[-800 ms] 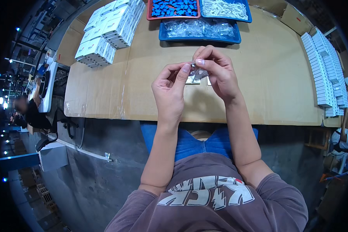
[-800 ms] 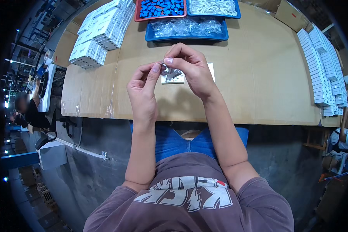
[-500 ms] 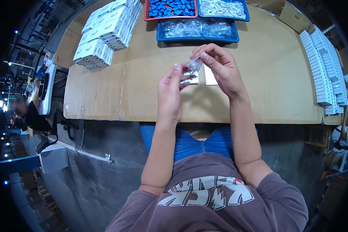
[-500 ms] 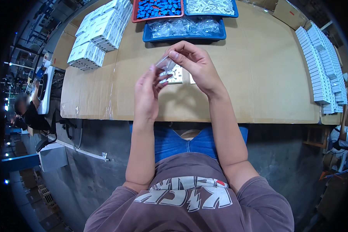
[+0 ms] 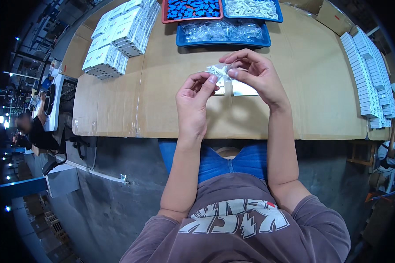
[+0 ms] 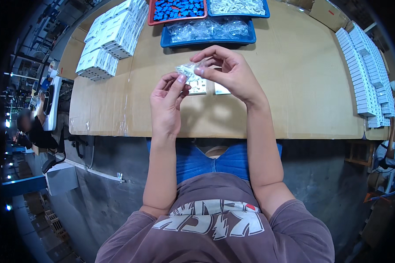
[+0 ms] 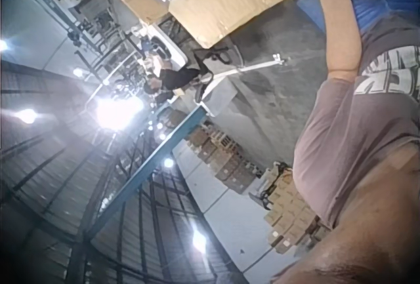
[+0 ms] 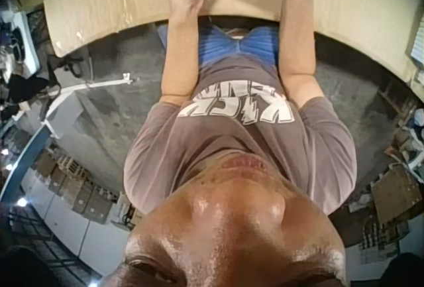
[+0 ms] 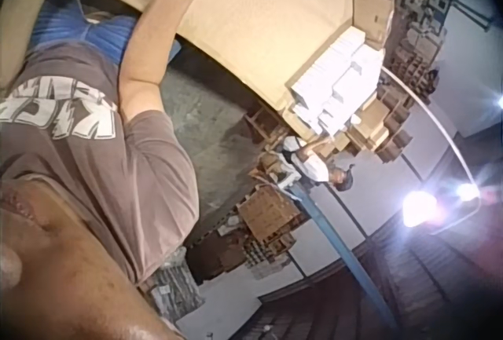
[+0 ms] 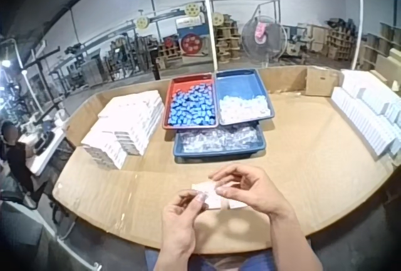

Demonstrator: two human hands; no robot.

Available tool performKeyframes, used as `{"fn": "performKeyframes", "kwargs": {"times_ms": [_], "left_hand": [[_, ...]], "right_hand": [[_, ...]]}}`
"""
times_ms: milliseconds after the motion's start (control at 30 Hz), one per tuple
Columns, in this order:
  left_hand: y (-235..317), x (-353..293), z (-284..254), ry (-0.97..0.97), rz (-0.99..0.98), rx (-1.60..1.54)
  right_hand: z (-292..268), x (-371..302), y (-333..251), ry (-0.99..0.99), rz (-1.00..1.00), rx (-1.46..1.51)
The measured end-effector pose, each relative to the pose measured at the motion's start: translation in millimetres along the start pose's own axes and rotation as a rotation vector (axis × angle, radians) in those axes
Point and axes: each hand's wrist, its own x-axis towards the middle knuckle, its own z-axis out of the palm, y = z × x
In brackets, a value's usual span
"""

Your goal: Assembling and packaging plastic components into white boxes.

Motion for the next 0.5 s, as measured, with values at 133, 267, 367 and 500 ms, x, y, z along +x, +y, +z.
{"fn": "performKeyframes", "kwargs": {"times_ms": [133,267,367,500], "left_hand": [[1.8,-1.0,4.1,0.019,0.005,0.039],[1.8,-2.5,3.5,0.02,0.04,0.103],[-1.8,0.2,0.4,0.017,0.085,0.168],[0.1,-1.0,2.2,-0.01,0.082,0.14]], "right_hand": [[-0.3,-4.0,-2.1,-0.021,0.075,-0.011],[-1.0,-4.8,-2.9,-0.025,0.094,-0.051],[0.6,-2.4,-3.4,-0.031,0.099,-0.1],[4.7,-3.2,-3.5,-0.027,0.112,-0.104]]}}
